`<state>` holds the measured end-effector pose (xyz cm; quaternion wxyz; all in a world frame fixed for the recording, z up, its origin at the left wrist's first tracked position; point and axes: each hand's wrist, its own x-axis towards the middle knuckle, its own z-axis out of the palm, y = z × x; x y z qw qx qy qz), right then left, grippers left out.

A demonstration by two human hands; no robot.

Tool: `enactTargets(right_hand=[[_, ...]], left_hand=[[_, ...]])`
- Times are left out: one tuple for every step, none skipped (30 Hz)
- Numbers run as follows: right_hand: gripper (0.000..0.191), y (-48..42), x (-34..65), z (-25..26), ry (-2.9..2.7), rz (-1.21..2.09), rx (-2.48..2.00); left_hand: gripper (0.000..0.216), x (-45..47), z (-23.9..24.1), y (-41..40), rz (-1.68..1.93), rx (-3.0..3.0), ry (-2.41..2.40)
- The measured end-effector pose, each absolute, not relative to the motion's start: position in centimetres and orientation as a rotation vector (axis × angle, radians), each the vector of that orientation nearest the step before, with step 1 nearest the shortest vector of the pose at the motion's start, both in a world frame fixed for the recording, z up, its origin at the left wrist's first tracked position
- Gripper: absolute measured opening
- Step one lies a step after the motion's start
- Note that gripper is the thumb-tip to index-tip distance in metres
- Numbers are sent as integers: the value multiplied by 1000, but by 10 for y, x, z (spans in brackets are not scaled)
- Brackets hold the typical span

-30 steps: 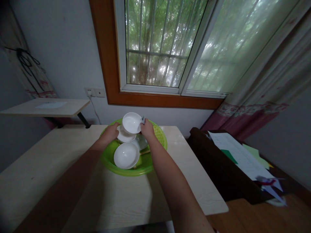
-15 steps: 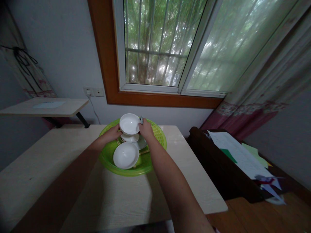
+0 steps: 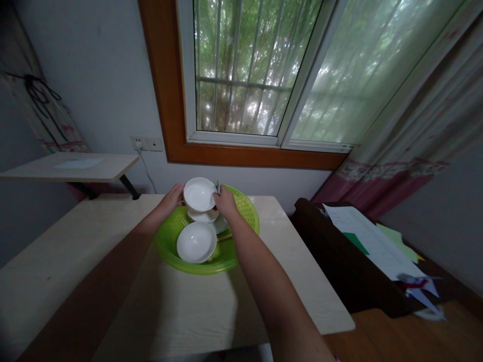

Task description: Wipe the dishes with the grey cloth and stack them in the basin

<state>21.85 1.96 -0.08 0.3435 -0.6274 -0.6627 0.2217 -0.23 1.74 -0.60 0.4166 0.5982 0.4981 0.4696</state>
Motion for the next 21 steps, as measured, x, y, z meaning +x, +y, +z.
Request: enactTargets(right_hand=[[25,19,217,-1,-1722,616,-1607],[25,19,216,-2,-1721,635,-1584],[25,19,216,-2,-1721,635,-1563],[24,18,215,-3,-1720,627,-1546],[24,18,215,-3,-1721,620,-1532],[23,18,214,-3,-1727,616,-1517],[22,18,214,-3,-1736,609,-1503],[22,19,214,-3,-1748,593,-1491],[21,19,214,-3,-1764,568,-1475],[21,19,214,-2,-1780,534,-1457],[23,19,214,-1,-1788,489,-1439],[26,19,214,0,-1782,437,-1421],[29,19,215,2,-1759,386,-1399],[32,18,216,4,-1720,339,-1373],[34,17,217,6,-1669,294,-1343],[35,15,217,9,-1621,254,-1305],[36,13,218,11,-1586,221,-1259],[37,9,217,13,-1578,196,-1209],[37,6,216,15,-1597,177,-1158],[36,2,213,17,-1644,165,-1108],[36,-1,210,18,-1718,161,-1060]], left_hand=[[43,-2,-7,17,1209,1500,1216],[43,-1,-7,17,1237,1491,1188],[43,0,-8,16,1261,1473,1165],[43,1,-8,15,1278,1447,1143],[44,2,-8,14,1292,1416,1123],[44,2,-8,14,1304,1387,1111],[44,3,-8,13,1316,1365,1108],[43,3,-8,13,1329,1349,1115],[43,3,-7,13,1345,1340,1130],[43,2,-6,13,1364,1336,1149],[43,0,-5,13,1383,1337,1169],[43,-1,-5,13,1399,1340,1187],[43,-2,-5,13,1411,1346,1204],[42,-4,-5,13,1416,1354,1221],[42,-5,-5,14,1415,1365,1238],[41,-6,-5,14,1408,1379,1257],[40,-7,-5,14,1396,1395,1278],[40,-7,-6,14,1381,1413,1297],[40,-7,-6,14,1366,1431,1313],[41,-7,-6,14,1352,1445,1323],[41,-6,-6,15,1337,1455,1325]])
